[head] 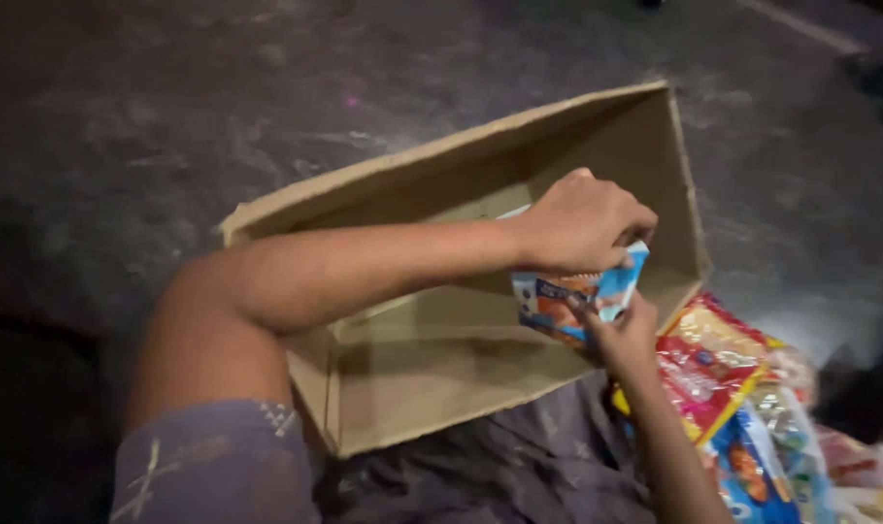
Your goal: Sorting grocery snacks and weighing coconut shells on a digital scale on the floor.
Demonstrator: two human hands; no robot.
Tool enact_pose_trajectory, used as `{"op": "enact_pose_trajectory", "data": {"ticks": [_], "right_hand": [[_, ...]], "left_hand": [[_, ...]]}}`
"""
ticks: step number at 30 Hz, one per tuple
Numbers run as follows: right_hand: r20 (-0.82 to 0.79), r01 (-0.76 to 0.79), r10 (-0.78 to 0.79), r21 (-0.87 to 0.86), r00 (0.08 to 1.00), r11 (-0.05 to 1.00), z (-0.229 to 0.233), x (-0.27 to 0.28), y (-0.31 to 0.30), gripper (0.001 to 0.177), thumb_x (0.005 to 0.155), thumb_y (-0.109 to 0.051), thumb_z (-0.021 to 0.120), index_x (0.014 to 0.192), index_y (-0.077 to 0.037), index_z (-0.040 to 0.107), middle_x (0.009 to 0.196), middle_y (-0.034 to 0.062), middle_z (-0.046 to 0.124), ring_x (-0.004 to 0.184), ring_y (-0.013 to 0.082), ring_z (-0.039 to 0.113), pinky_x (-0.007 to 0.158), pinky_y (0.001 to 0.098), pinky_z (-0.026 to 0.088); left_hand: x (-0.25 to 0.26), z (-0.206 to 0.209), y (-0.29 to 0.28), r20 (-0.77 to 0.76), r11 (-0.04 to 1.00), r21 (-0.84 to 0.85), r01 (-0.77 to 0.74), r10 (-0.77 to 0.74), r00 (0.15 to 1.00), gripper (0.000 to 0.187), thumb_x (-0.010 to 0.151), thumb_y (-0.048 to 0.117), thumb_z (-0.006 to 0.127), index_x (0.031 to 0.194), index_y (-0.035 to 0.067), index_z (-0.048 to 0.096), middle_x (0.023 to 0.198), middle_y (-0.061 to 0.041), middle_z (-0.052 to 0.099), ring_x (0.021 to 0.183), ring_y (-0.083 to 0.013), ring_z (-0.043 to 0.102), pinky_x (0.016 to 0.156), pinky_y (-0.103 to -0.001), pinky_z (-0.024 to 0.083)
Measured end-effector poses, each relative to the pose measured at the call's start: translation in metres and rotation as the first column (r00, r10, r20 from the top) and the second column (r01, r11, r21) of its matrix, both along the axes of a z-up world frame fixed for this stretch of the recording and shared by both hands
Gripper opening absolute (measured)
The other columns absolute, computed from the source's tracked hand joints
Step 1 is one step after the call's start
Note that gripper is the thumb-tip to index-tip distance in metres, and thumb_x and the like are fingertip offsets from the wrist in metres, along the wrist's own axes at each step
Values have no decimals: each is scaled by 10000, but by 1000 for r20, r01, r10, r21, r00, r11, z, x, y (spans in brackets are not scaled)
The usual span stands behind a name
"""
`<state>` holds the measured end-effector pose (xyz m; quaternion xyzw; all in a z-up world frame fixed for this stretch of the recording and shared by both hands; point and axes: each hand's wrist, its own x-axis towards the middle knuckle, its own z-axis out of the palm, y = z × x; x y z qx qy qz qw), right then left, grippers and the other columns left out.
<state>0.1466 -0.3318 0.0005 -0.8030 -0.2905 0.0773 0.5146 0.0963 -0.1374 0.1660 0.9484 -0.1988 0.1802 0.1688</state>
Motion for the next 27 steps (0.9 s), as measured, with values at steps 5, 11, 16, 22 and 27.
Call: {"op": "enact_pose_trajectory", "data": {"ticks": [5, 11, 16, 22, 27], "right_hand": [[-176, 343, -300, 316, 937, 884, -12, 4, -61, 329, 868, -146, 853, 891, -88, 530, 825, 17, 588, 735, 93, 558, 695, 265, 483], [-310, 398, -254, 636, 916, 661, -23, 6, -136, 254, 1015, -147, 772, 988, -87, 526, 1014, 58, 638, 913, 112, 640, 869, 296, 554], [-495, 536, -236, 649, 836, 539, -29, 0, -163, 302, 949, -161, 717, 1198, -66, 574, 1122, 80, 679, 978, 169, 681, 880, 348, 565], [-636, 606, -195, 528, 746, 595, -109, 20, -209, 572, 870, -157, 705, 1391, 11, 540, 1259, 126, 685, 1095, 254, 680, 936, 408, 557], [-619, 594, -223, 493, 753, 636, -114, 23, -206, 632, 829, -128, 729, 1405, -9, 497, 1283, 125, 661, 1120, 253, 666, 961, 410, 547]], "left_hand": [[-37, 24, -23, 162, 998, 55, -34, 25, 986, 430, 712, 343, 763, 1075, 123, 695, 1051, -96, 674, 1034, -322, 628, 857, -498, 493], [-51, -58, -39, -237, 954, 269, -134, 200, 951, 859, 783, 514, 770, 1450, 98, 425, 1421, -268, 485, 1206, -428, 541, 941, -540, 461], [13, -104, -83, -610, 967, 230, -109, 230, 758, 1270, 699, 781, 720, 1623, 98, 180, 1533, -308, 397, 1301, -437, 546, 1047, -494, 481], [10, -116, -137, -521, 931, 356, -78, 267, 811, 1244, 683, 651, 751, 1669, 192, 146, 1647, -368, 142, 1325, -533, 477, 1009, -531, 504], [35, -186, -170, 437, 780, 531, -330, 81, 896, 912, 766, 423, 702, 1570, 339, 279, 1660, -305, 89, 1537, -471, 178, 1183, -669, 170]]}}
